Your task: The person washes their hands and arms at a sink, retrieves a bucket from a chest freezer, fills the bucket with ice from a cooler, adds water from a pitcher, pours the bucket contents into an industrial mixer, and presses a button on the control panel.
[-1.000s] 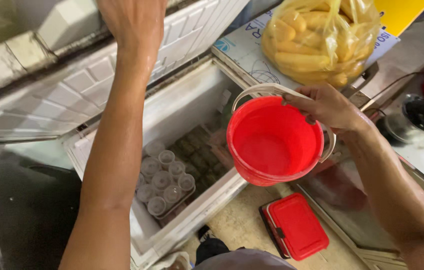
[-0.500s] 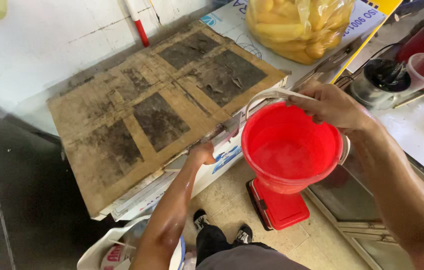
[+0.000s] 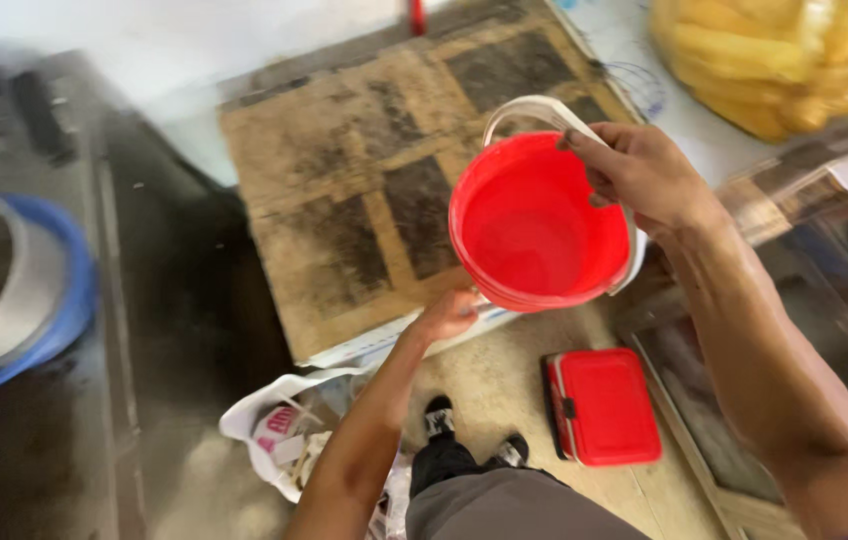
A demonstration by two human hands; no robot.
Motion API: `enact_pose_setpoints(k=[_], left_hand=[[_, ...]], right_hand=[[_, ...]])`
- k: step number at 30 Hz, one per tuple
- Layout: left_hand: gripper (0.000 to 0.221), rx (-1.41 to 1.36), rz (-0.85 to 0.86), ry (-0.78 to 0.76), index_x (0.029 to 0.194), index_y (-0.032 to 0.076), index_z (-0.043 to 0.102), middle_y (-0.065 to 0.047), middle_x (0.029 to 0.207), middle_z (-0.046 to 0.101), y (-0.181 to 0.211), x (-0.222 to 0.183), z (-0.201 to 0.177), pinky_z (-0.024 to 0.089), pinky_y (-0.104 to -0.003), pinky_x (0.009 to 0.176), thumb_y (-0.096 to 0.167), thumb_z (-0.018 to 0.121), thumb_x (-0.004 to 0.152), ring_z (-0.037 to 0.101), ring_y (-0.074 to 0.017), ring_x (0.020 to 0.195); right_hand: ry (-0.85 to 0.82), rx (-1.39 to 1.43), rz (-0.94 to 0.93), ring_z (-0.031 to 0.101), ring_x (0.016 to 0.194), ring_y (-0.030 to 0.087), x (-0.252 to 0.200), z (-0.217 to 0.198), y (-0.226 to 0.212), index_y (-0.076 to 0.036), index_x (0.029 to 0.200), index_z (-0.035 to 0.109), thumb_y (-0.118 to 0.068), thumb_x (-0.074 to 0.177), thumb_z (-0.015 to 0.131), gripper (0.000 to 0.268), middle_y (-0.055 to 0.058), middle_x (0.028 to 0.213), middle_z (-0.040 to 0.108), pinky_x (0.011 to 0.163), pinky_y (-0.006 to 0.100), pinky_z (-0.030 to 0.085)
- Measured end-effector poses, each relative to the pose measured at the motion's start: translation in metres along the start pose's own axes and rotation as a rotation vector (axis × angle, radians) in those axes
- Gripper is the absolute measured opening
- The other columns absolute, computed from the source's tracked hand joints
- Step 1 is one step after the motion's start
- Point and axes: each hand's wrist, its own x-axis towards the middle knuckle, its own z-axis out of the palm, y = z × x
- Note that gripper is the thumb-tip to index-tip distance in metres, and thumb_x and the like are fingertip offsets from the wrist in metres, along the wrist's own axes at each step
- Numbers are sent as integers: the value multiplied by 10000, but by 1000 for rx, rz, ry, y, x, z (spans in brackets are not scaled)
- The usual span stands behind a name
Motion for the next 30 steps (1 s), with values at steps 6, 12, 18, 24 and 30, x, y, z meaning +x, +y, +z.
enact_pose_setpoints(k=[6,12,18,24,30], left_hand=[[382,-697,-196,-375,1276,12,690,-120,1139,757,11,-105,-70,575,-310,958,282,681,1005,737,-189,1056],[557,-650,-173,-461,1500,127,508,-99,1303,689,83,-103,-116,489,-313,1062,347,641,1006,678,-199,1199],[621,-767,61,-351,1539,102,494,-147,1301,678,117,-61,-104,513,-376,1021,369,652,1001,633,-190,1203],[588,-675,-51,-392,1467,91,525,-149,1222,742,156,5,-69,536,-341,986,322,674,947,726,-189,1105],[539,-611,-57,-526,1429,58,565,-145,1170,772,173,85,31,539,-289,882,318,638,963,747,-181,1019]], right_hand=[[-46,225,-8,426,550,56,76,84,-13,-65,995,657,-228,1020,666,165,-62,683,464,504,237,403],[0,290,63,447,524,70,139,163,5,-64,1058,666,-203,982,660,159,-49,678,485,492,249,453],[-176,686,-9,614,662,168,170,183,51,-56,1023,576,-138,924,599,130,51,793,611,620,336,608],[130,-147,-156,763,776,248,168,106,78,-30,1260,656,-259,1022,557,345,156,1001,768,711,377,615],[399,-429,-21,755,944,262,63,-45,190,-114,1318,686,-322,964,618,417,146,1103,779,840,388,590]])
